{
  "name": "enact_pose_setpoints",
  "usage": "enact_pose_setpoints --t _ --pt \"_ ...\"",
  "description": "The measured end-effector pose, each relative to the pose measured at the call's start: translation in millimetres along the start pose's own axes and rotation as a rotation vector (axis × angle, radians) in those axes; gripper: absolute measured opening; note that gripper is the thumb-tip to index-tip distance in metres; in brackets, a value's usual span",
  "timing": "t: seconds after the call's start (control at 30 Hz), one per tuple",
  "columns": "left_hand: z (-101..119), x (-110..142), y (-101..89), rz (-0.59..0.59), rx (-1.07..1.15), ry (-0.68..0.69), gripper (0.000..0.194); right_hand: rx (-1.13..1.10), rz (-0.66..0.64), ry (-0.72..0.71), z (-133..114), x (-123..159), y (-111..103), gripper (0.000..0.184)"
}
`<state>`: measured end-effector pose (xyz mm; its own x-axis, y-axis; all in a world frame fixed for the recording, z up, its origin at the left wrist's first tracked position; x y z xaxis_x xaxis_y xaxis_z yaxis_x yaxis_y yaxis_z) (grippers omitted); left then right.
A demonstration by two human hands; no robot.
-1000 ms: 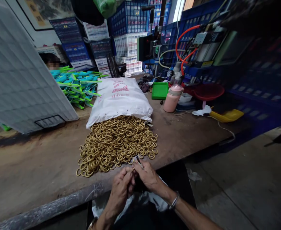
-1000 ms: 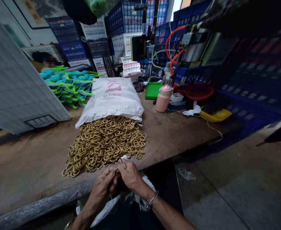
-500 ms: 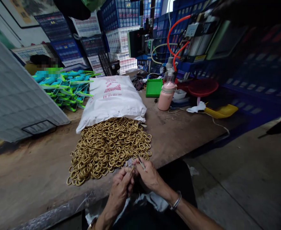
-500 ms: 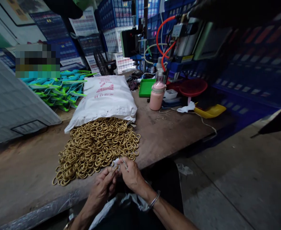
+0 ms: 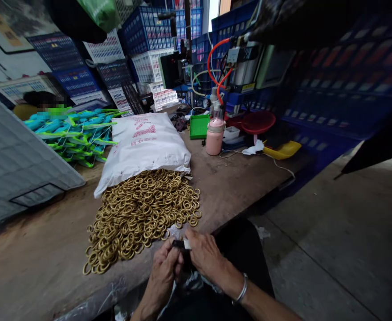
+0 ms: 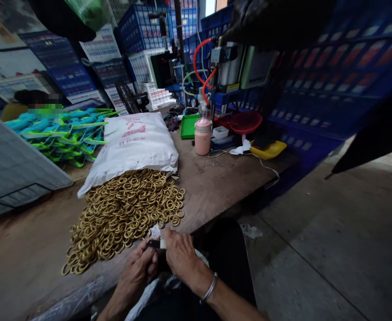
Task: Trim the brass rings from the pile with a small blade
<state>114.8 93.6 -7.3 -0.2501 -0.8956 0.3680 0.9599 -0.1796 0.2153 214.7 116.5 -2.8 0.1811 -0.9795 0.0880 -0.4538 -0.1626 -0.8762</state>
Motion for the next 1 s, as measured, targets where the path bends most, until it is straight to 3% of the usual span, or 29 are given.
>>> enact_pose_setpoints --t 0.1,0.23,0.4,0.5,0.7,1.0 --pt "-4 15 1.5 -0.041 0.110 -0.094 0.031 0.035 0.048 0.119 17 -5 -12 0.030" --pt "-10 22 -8.5 0.005 0.290 -0.149 0.033 -0.004 0.141 0.079 11 -12 -29 0.026" --pt "-12 19 -28.7 0.090 0.409 -0.148 0.032 0.039 0.180 0.134 -3 -25 -6 0.014" --pt "-13 19 -40.3 0.103 0.510 -0.146 0.027 0.147 0.238 0.181 -4 -31 7 0.021" --pt "-25 13 -55.1 0.054 0.632 -0.216 0.028 0.175 0.210 0.271 -3 -38 4 0.017" --pt "-11 -1 -53.5 -0.040 0.480 -0.088 0.028 0.044 0.184 0.201 -4 -45 -7 0.012"
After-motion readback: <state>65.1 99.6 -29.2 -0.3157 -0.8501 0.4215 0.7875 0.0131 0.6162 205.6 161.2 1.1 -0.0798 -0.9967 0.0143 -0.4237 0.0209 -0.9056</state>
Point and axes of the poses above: each hand's wrist, its own x-axis away from the middle knuckle, its own y-axis out of the palm, z = x × y, the point moved 8 cm from there along -x, towards the middle knuckle, and after that the axes turned 4 degrees about y, right-handed, at the moved point
